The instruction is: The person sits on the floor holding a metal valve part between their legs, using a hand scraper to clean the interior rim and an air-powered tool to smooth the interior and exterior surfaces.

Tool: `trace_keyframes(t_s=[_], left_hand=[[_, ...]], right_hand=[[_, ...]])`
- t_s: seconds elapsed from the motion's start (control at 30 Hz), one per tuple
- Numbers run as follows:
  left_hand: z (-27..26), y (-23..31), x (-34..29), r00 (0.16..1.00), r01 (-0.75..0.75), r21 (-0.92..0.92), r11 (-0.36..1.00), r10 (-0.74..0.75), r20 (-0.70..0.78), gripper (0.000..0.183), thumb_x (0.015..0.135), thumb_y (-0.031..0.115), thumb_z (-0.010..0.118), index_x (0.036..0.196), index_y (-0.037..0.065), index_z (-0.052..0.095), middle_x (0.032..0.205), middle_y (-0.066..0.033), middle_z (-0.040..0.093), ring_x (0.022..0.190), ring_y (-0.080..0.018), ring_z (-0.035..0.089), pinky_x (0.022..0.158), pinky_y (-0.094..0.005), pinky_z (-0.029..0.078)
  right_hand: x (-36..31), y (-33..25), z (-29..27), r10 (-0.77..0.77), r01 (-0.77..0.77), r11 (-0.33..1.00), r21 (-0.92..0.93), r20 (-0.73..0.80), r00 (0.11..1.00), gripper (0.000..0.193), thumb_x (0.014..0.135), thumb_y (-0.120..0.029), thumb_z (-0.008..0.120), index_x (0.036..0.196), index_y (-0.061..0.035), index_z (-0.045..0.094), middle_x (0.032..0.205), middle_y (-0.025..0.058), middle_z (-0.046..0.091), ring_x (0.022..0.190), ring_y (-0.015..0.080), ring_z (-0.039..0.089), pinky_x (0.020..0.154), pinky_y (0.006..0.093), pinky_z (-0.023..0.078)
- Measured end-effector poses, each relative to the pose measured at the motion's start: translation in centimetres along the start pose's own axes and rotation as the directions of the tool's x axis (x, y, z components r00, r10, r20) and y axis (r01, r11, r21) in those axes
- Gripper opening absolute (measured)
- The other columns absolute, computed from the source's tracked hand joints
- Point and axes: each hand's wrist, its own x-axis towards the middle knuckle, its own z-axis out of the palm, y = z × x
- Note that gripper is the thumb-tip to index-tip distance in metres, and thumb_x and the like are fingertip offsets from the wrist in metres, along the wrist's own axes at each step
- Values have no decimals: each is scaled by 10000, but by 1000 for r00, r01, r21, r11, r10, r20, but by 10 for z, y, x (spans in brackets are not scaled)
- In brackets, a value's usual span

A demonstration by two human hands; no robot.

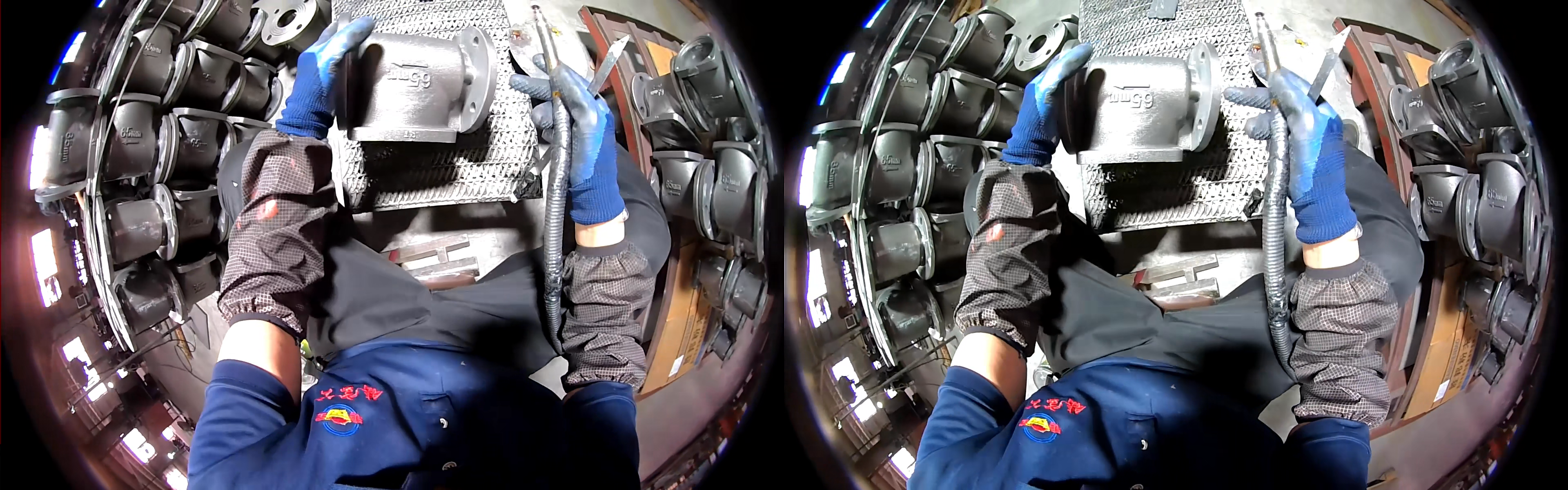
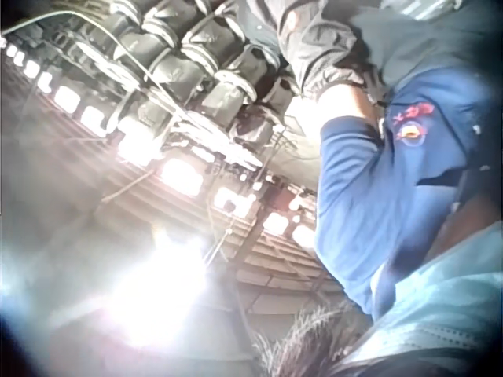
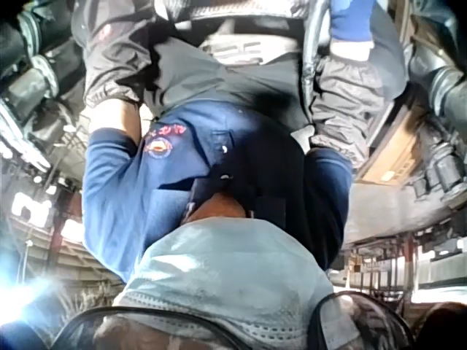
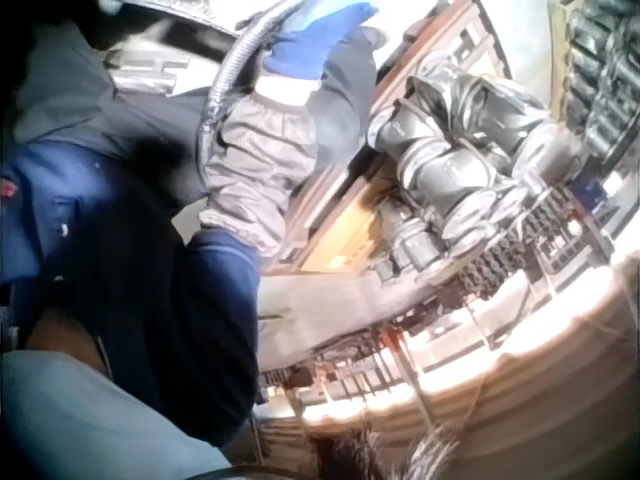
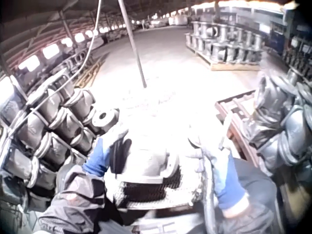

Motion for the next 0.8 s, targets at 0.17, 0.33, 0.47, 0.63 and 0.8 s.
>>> trace_keyframes(t_s=[0.17,0.33,0.47,0.63,0.8], left_hand=[[-11,-20,-7,790,450,-572,686,-604,-102,446,947,252,523,1317,9,464,1291,-104,522,1194,-204,496,1011,-296,390],[-32,-23,-34,829,473,-471,745,-557,-48,622,909,447,532,1344,12,441,1395,-135,423,1292,-231,392,1047,-320,326],[-18,43,-59,892,307,42,951,-272,-360,316,946,259,500,1091,2,610,919,-60,631,771,-110,555,714,-252,454],[22,88,-104,874,444,-435,783,-486,17,420,1002,319,388,1090,-25,612,969,-123,663,742,-178,644,731,-275,516],[37,79,-103,851,489,-710,507,-454,262,471,998,355,344,1141,-28,578,891,-94,635,657,-62,542,566,-173,440]], right_hand=[[-7,2,25,-66,21,984,179,251,966,280,961,-141,394,943,68,578,896,101,671,600,112,621,535,213,526],[-23,-11,50,169,-348,857,379,432,886,349,960,-228,437,1083,65,582,915,103,692,608,79,588,562,172,482],[-30,-12,62,224,-412,849,332,479,849,459,927,-290,495,1242,44,508,901,109,689,560,54,537,534,160,442],[-39,-19,82,180,-583,719,378,709,681,423,917,-291,508,1162,49,565,901,90,683,609,72,567,581,191,474],[-39,1,96,184,-773,555,306,861,473,448,969,-349,430,1220,1,553,976,144,663,687,135,644,539,210,508]])
